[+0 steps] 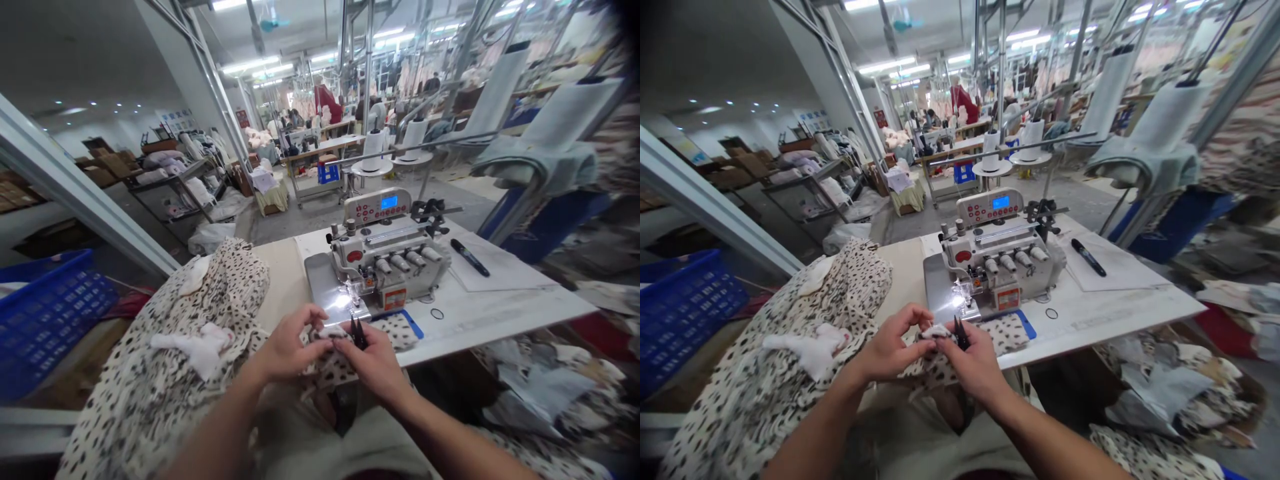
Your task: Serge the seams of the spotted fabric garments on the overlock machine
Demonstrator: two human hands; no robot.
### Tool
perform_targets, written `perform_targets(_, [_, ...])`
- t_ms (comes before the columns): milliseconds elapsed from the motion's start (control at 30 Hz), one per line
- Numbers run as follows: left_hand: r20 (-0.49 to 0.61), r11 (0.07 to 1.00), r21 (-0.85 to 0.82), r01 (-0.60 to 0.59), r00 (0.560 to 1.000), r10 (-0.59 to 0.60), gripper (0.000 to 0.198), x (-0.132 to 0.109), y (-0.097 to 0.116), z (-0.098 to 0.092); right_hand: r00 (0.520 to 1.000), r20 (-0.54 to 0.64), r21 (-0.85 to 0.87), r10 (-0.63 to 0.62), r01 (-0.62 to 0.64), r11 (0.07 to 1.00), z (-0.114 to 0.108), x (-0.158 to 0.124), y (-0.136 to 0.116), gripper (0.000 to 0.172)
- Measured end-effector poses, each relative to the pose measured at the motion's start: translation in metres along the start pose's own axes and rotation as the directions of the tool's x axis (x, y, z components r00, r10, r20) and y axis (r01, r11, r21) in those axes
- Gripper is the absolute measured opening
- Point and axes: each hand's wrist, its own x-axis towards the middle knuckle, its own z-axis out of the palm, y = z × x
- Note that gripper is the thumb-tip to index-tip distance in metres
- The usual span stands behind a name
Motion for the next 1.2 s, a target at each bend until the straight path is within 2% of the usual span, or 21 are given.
perform_targets(200, [0.161,0.999,-0.035,-0.039,0.986,0.044,0.015,0.015,0.002,-0.017,0.968,-0.238,-0.063,-0.083,0.07,0.996,0.004,0.004,0.006,0.026])
perform_targets(300, [0.248,0.992,-0.12,0.033,0.969,-0.002,0.016,0.02,-0.002,-0.018,0.958,-0.262,-0.085,-0.115,0.096,0.992,0.007,0.003,0.008,0.027])
perform_targets(433, [0.202,0.954,-0.246,0.171,0.972,-0.123,0.025,0.02,-0.011,-0.012,0.95,-0.282,-0.102,-0.132,0.107,0.989,0.01,-0.001,0.009,0.027])
perform_targets(600, [0.243,0.897,-0.381,0.226,0.96,-0.139,0.032,0.018,-0.019,-0.007,0.962,-0.232,-0.106,-0.141,0.12,0.987,0.01,-0.004,0.009,0.025])
perform_targets(700, [0.219,0.88,-0.433,0.195,0.97,-0.107,0.034,0.018,-0.022,-0.006,0.969,-0.205,-0.069,-0.134,0.122,0.99,0.01,-0.004,0.011,0.024])
perform_targets(867, [0.105,0.909,-0.396,0.13,0.99,-0.095,0.031,0.018,-0.024,-0.005,0.998,-0.044,0.053,-0.048,0.051,0.997,0.01,-0.002,0.011,0.025])
perform_targets(967, [0.08,0.935,-0.345,0.077,0.995,-0.053,0.028,0.018,-0.023,-0.005,0.998,0.041,0.044,-0.042,0.04,0.998,0.01,-0.001,0.006,0.028])
perform_targets(1133, [0.053,0.941,-0.333,0.061,0.998,-0.046,0.027,0.015,-0.024,-0.007,0.995,-0.031,-0.119,-0.099,0.095,0.988,0.01,0.0,-0.004,0.026])
perform_targets(1200, [0.104,0.913,-0.393,0.112,0.992,-0.076,0.028,0.014,-0.026,-0.007,0.995,-0.035,-0.134,-0.092,0.086,0.987,0.009,0.001,-0.005,0.024])
